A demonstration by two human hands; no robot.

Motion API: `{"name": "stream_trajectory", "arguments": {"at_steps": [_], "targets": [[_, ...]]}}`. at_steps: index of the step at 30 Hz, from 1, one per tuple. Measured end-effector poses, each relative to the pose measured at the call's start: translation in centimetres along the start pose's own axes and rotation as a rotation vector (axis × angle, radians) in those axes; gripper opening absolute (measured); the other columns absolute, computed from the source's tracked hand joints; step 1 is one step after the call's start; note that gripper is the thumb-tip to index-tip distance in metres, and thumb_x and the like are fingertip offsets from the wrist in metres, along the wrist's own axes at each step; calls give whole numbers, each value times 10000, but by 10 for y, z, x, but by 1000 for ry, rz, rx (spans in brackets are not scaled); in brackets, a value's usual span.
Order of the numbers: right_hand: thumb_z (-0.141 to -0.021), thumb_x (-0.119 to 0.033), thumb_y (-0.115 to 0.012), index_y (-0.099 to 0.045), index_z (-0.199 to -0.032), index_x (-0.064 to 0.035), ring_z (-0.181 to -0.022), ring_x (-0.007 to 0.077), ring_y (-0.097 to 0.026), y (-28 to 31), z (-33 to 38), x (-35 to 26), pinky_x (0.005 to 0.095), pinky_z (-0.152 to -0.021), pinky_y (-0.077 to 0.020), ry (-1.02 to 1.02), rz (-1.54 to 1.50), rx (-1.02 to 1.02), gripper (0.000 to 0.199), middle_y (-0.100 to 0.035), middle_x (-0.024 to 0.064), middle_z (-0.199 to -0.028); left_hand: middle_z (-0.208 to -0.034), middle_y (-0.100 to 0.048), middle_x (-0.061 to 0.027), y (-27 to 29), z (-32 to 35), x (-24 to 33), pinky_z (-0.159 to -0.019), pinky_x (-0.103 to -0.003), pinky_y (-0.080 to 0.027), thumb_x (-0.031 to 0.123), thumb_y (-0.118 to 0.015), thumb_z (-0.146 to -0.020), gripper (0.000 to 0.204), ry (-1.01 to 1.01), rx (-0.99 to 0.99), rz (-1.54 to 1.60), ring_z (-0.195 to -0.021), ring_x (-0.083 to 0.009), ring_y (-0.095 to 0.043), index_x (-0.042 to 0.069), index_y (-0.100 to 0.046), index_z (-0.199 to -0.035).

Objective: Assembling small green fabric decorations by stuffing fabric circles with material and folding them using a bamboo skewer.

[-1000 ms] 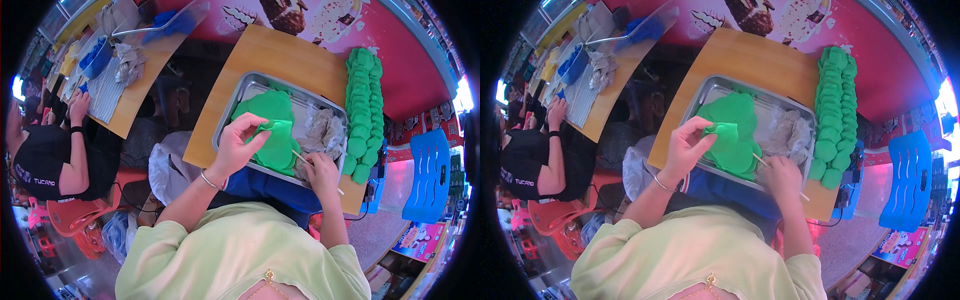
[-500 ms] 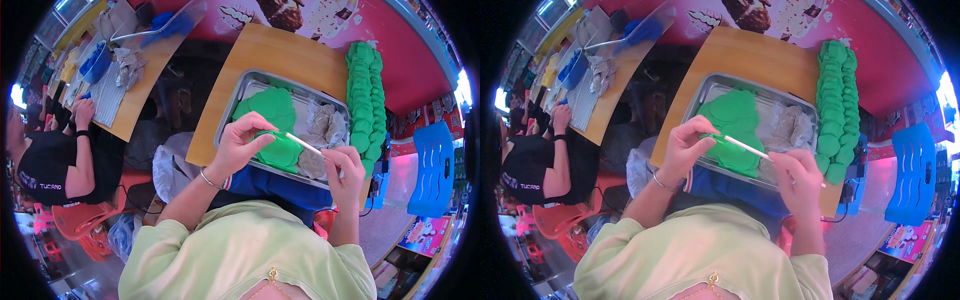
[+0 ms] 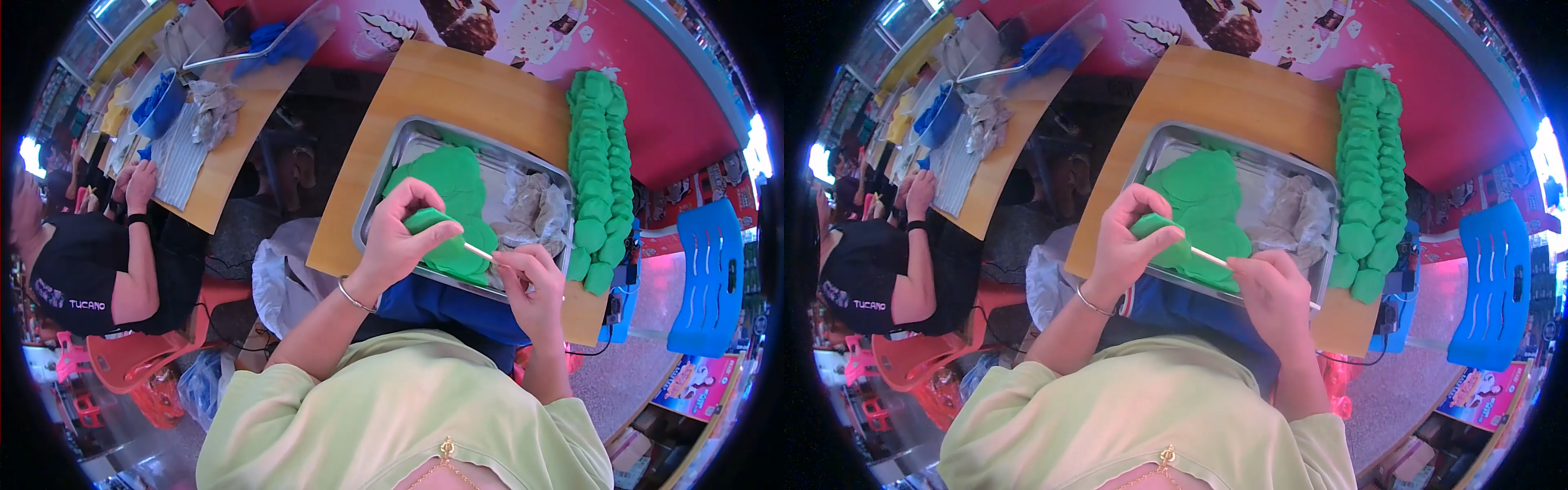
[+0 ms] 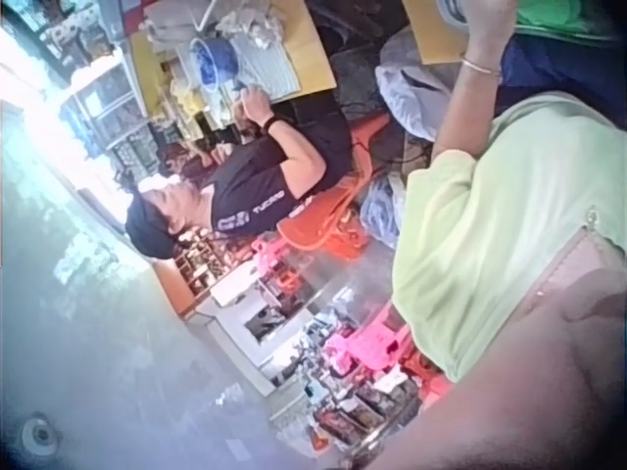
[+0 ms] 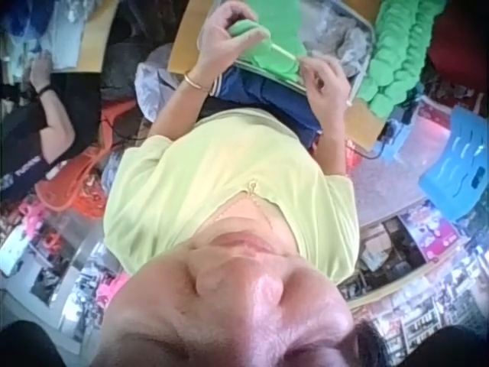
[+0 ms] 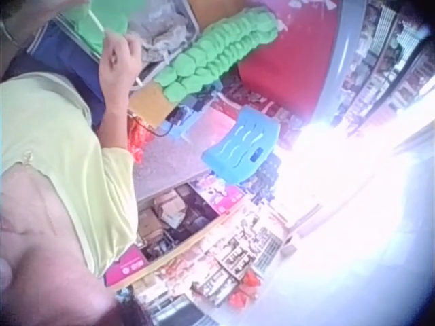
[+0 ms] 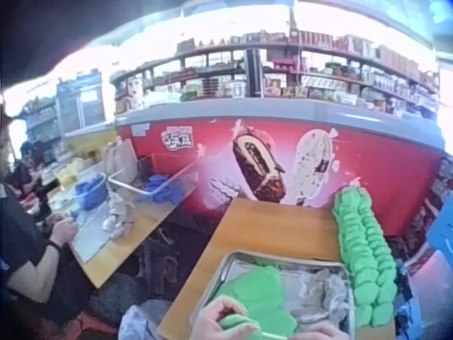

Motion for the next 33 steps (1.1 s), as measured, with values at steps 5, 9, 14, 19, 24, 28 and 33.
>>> {"name": "stream_trajectory", "arguments": {"at_steps": [5, 9, 14, 19, 24, 28, 33], "targets": [[-729, 28, -676, -668, -929, -86, -652, 185, -562, -10, 2, 7, 269, -555, -437, -33, -114, -83, 230, -583, 78, -791, -845, -575, -18, -5, 3, -7, -676, -213, -438, -3, -716, -732, 231, 8, -147, -95, -771, -78, -537, 37, -559, -897], [-763, 93, -621, -654, -929, -26, -656, 72, -530, -18, -3, 1, 175, -526, -403, -3, -144, -68, 207, -564, 57, -832, -892, -590, -34, -23, 8, -8, -694, -222, -444, 27, -694, -765, 172, 75, -188, 38, -780, -84, -545, 26, -571, -885], [-736, 80, -643, -657, -926, -63, -708, 184, -586, -14, -2, 13, 276, -597, -461, -92, -194, -2, 238, -591, 79, -814, -886, -547, -4, -11, 5, 3, -699, -214, -428, 101, -644, -840, 159, -56, -111, -41, -821, -84, -519, 1, -631, -962], [-747, 84, -633, -651, -925, -49, -724, 178, -585, -21, -1, 9, 260, -618, -460, -97, -219, -49, 223, -589, 78, -817, -843, -528, -12, -13, 12, -14, -703, -227, -430, 148, -623, -864, 203, 26, -194, 22, -773, -94, -509, -30, -657, -956], [-781, 88, -591, -637, -936, -21, -724, 132, -561, -33, 10, 26, 237, -623, -442, -242, -551, -96, 195, -580, 64, -836, -822, -524, -21, -18, 16, -16, -714, -248, -451, 214, -595, -892, 297, 72, -273, 106, -757, -95, -519, -72, -649, -953], [-822, 83, -548, -605, -959, 9, -734, 116, -543, -39, 17, 33, 221, -631, -434, -364, -819, -68, 166, -571, 62, -868, -796, -528, -19, -12, 17, -18, -805, -273, -468, 244, -551, -920, 333, 45, -179, 199, -790, -99, -536, -74, -640, -960], [-858, 47, -538, -588, -977, 8, -693, 67, -500, -30, 5, 12, 194, -576, -390, -5, -429, 21, 135, -555, 34, -871, -824, -551, -22, -19, 14, -15, -900, -307, -453, 232, -503, -944, 315, -35, -246, 84, -838, -109, -545, -54, -623, -998]]}}
Point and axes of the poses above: each hand's wrist, its own z-axis away from the middle knuckle, its own y-axis out of the back of the hand, x = y × z, the point moved 8 cm from there along -z, towards the middle knuckle
